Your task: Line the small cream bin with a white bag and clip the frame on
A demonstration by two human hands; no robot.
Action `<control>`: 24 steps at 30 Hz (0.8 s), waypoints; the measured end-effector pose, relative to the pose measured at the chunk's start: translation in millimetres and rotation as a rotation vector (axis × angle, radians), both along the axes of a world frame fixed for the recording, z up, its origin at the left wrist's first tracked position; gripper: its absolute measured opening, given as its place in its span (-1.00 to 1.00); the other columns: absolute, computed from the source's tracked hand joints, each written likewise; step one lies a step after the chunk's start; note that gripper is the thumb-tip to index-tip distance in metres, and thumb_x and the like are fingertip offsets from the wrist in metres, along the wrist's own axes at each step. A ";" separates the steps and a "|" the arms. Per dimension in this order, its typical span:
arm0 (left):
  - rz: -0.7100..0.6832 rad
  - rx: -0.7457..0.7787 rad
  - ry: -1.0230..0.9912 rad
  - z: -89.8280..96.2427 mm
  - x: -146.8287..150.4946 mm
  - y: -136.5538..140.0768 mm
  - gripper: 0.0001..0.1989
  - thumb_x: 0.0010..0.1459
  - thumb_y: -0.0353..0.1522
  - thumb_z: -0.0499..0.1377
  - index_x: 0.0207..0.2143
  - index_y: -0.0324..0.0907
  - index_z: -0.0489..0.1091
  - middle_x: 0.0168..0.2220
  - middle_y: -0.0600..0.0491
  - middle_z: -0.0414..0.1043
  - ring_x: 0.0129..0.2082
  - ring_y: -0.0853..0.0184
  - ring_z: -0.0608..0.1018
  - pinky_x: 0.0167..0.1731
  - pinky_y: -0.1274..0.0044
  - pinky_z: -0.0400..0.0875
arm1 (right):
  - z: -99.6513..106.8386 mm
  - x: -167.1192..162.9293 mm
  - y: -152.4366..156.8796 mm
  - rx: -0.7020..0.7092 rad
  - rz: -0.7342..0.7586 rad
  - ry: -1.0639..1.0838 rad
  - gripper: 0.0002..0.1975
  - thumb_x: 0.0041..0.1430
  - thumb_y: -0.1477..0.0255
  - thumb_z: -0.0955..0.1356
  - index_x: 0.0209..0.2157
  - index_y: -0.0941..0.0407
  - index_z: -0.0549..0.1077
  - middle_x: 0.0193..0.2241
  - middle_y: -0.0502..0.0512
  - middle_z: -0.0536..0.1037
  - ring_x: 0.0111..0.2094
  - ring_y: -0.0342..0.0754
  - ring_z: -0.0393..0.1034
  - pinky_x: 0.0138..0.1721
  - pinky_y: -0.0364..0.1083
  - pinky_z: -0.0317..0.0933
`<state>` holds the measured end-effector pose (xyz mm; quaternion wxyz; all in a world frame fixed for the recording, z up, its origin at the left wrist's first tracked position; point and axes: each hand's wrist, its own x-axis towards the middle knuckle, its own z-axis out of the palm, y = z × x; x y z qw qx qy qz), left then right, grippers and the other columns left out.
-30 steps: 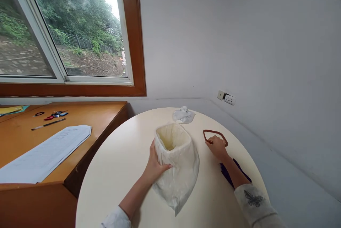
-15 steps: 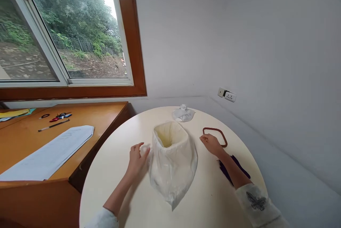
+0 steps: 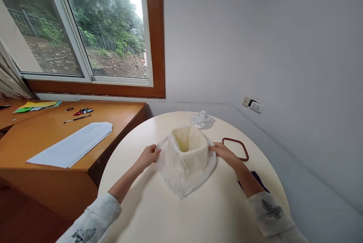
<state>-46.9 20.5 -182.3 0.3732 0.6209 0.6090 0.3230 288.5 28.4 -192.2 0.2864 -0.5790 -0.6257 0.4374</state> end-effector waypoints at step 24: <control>0.127 0.213 -0.783 121.1 -7.6 24.7 -0.72 -0.19 -0.32 0.26 -0.37 -0.26 0.41 -0.53 0.11 0.37 -0.57 0.48 0.38 -0.54 0.62 0.33 | 88.6 29.1 -6.3 0.227 -0.157 0.833 -0.68 -0.11 0.46 0.33 -0.21 0.06 0.41 -0.26 0.02 0.51 -0.25 -0.05 0.39 -0.38 -0.16 0.22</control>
